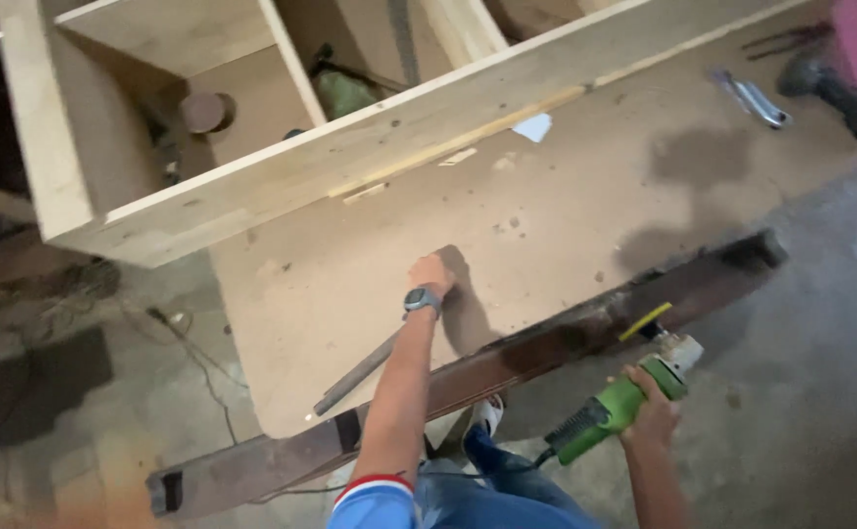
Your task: Sanding a wooden component with an angle grinder and then cutting wood strips using a table saw.
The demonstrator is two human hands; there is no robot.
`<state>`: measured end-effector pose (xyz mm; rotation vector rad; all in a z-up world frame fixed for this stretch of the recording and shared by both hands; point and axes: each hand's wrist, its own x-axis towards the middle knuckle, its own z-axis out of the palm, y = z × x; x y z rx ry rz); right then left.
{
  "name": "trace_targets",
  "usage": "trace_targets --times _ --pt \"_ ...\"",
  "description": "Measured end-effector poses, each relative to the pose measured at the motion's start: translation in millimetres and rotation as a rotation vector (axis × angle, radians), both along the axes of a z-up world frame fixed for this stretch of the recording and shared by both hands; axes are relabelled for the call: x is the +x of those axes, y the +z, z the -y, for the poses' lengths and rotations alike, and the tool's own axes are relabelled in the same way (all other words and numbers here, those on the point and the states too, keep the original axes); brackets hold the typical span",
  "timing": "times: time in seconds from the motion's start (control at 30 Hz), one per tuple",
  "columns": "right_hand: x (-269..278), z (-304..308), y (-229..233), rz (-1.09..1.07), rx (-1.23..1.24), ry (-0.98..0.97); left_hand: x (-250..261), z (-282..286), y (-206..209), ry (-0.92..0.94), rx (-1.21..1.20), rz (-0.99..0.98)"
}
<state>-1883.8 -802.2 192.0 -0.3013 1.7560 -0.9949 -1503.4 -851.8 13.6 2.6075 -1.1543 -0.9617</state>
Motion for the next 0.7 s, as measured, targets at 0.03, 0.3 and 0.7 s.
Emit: trace_targets --times 0.03,0.3,0.7 --pt "6.6 -2.7 17.5 -0.073 0.119 0.042 4.0 -2.5 3.8 0.008 -0.005 0.000" --pt "3.5 20.6 -73.9 0.162 -0.219 0.224 1.1 -9.3 -6.2 -0.112 -0.013 0.099" --pt "76.5 -1.1 -29.1 0.218 -0.286 0.391 193.2 -188.2 -49.1 0.923 -0.552 0.218"
